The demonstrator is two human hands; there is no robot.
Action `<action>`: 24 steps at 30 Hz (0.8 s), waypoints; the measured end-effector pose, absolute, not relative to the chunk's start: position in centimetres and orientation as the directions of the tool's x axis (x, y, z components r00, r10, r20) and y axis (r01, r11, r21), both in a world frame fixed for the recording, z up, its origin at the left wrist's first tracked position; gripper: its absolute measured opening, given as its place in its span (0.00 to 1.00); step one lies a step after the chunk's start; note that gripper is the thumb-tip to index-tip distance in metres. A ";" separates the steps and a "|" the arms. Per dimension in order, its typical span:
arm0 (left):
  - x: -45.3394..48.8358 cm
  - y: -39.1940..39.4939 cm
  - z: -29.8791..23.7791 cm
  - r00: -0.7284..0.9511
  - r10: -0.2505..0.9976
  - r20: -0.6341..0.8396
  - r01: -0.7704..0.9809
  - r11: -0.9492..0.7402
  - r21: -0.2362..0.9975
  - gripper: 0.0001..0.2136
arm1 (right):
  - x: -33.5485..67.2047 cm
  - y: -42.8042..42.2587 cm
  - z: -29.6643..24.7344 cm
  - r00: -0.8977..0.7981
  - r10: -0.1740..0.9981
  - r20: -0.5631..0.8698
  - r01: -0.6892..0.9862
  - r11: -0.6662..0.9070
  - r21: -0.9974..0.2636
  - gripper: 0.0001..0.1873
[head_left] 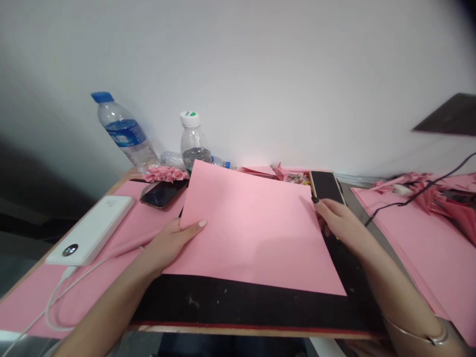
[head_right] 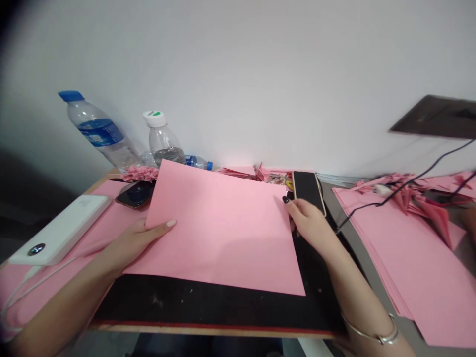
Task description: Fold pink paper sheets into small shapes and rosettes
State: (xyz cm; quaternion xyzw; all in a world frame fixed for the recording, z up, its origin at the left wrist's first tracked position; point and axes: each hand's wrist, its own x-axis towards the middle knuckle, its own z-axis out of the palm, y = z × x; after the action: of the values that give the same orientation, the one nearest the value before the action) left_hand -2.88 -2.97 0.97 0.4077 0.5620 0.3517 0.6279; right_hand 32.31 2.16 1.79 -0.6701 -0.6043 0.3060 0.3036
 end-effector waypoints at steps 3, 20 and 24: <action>-2.6 -3.9 1.5 0.084 0.887 -0.455 0.011 0.456 0.890 0.20 | 30.9 0.2 1.7 -0.048 0.966 -0.253 0.250 -0.233 -0.940 0.15; -0.5 -6.1 -0.1 0.041 0.955 -0.292 -0.178 0.295 0.939 0.20 | 29.1 -2.7 1.1 -0.017 0.989 -0.145 0.034 -0.144 -0.989 0.22; -0.4 -6.1 -0.2 0.071 0.925 -0.373 -0.281 0.377 0.882 0.21 | 30.6 -3.4 1.1 -0.119 0.936 -0.330 0.056 -0.326 -0.944 0.23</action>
State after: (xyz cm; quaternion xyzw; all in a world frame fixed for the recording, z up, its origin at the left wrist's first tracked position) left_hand -0.45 -6.05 -0.16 0.3189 0.5049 0.4578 0.6586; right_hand 30.63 -3.40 1.06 -0.5523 -0.4492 0.5982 0.3678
